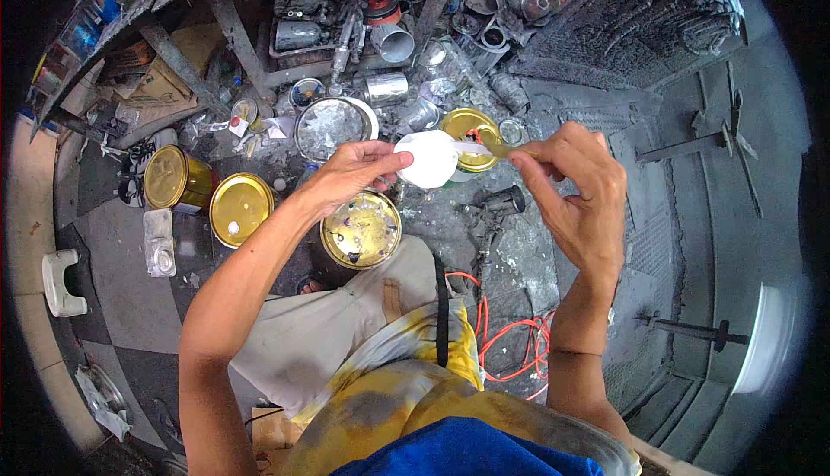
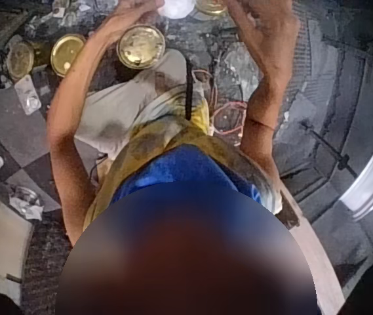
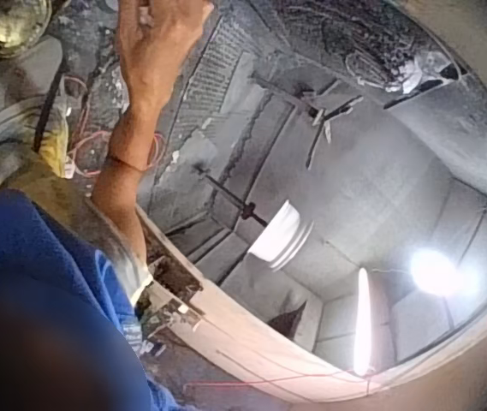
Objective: Mix paint and fill a spray gun for painting a wheel rim.
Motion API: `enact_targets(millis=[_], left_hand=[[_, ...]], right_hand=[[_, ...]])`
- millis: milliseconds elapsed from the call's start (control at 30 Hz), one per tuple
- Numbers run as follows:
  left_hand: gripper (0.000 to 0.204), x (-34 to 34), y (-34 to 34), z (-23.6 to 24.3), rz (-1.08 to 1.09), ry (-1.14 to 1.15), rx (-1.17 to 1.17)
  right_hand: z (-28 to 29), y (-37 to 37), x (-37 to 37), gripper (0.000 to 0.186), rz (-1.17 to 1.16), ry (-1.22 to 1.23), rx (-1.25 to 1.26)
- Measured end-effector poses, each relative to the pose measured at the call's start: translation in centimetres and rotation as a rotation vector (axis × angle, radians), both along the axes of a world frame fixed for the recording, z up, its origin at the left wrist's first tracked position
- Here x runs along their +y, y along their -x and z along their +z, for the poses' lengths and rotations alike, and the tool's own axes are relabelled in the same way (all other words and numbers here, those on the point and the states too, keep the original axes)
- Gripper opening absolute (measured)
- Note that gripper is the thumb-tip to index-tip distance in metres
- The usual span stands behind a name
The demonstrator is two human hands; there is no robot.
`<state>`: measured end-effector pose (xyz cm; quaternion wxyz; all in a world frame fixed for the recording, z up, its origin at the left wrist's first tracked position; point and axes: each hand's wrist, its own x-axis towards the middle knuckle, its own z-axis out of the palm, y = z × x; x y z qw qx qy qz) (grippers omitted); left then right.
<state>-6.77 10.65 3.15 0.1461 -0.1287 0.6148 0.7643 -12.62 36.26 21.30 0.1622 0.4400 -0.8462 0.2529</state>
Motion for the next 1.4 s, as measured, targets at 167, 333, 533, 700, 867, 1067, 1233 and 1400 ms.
enact_targets(millis=[167, 333, 533, 700, 867, 1067, 1233, 1400], left_hand=[[0.049, 0.1, -0.4, 0.0, -0.017, 0.007, -0.042], [0.054, 1.1, -0.2, -0.4, -0.039, -0.016, -0.096], [0.065, 1.8, -0.8, -1.2, -0.051, -0.118, -0.211], [0.061, 2.5, -0.8, -0.5, -0.077, -0.127, -0.251], [0.06, 2.2, -0.7, -1.1, -0.108, -0.062, -0.215], [0.062, 2.4, -0.7, -1.1, -0.202, -0.041, -0.183], [0.062, 2.5, -0.8, -1.1, -0.201, -0.047, -0.199], [0.059, 2.7, -0.7, -1.0, -0.206, -0.091, -0.207]], right_hand=[[-3.7, 1.4, -1.3, 0.01, 0.104, -0.15, -0.072], [-6.0, 0.9, -2.3, 0.014, 0.217, -0.167, -0.286], [-5.8, 2.5, -2.0, 0.018, 0.135, -0.25, -0.133], [-6.8, 2.4, -2.4, 0.017, 0.281, -0.196, -0.305], [-6.5, 3.1, -1.6, 0.02, 0.147, -0.191, -0.382], [-9.0, 4.2, -1.1, 0.022, 0.125, -0.152, -0.348], [-8.6, 4.2, -0.1, 0.019, 0.111, -0.115, -0.596], [-10.7, 4.6, 1.3, 0.022, 0.007, -0.1, -0.633]])
